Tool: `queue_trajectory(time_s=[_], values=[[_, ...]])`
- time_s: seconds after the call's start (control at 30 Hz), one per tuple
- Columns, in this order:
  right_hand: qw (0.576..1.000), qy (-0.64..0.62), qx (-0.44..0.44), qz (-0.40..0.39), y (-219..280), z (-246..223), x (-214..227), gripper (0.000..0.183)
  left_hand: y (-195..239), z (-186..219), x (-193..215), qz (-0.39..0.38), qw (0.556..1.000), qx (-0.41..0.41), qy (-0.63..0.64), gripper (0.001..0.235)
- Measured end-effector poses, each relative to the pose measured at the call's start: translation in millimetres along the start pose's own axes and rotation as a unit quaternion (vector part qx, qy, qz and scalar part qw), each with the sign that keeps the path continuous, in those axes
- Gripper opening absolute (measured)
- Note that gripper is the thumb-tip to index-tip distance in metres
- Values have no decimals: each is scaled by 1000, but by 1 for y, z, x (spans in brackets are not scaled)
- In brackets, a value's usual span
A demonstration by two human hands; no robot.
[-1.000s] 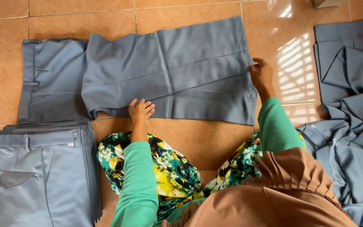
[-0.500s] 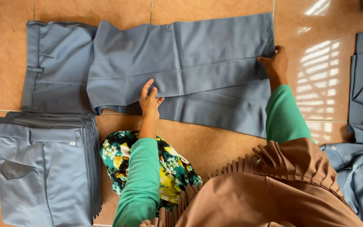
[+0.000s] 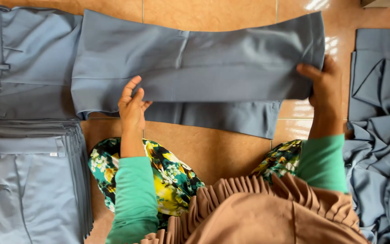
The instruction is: The person sits on the floor and folds several pairs of grey trousers by hand. They lay each pair flat, fold the legs together, fold the garment in half or thirds, and place the finished bundle onto a growing stack.
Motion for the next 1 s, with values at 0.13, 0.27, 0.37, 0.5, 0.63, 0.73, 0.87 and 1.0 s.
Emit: queue_trajectory(time_s=[0.13, 0.27, 0.37, 0.5, 0.63, 0.73, 0.87, 1.0], values=[[992, -27, -125, 8, 54, 137, 31, 43, -40, -78, 48, 51, 929, 34, -364, 34], [982, 22, -185, 2, 80, 189, 31, 53, -43, -85, 48, 90, 838, 26, -537, 33], [988, -26, -152, 19, 73, 165, 38, 52, -30, -63, 44, 87, 881, 3, -466, 32], [989, -55, -132, 46, 88, 168, 48, 52, 6, -34, 30, 77, 926, -1, -370, 32], [986, 124, -110, 17, 89, 214, 46, 54, -5, -58, 41, 81, 851, 16, -518, 30], [966, 242, -83, 20, 86, 202, 43, 52, -4, -61, 39, 71, 842, 39, -534, 30], [948, 303, -91, 2, 88, 206, 45, 63, 20, -45, 32, 53, 831, 70, -549, 26], [933, 352, -77, -14, 94, 159, 24, 78, 20, -52, 29, 32, 804, 82, -588, 22]])
Point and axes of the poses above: each hand's wrist, its own y-axis away from the middle knuckle, its own x-axis out of the back of the hand, z = x × y, the point moved 7 cm from there along -y, towards the middle knuckle, and after that the axes turned 8 degrees about x, right-handed, at the moved point
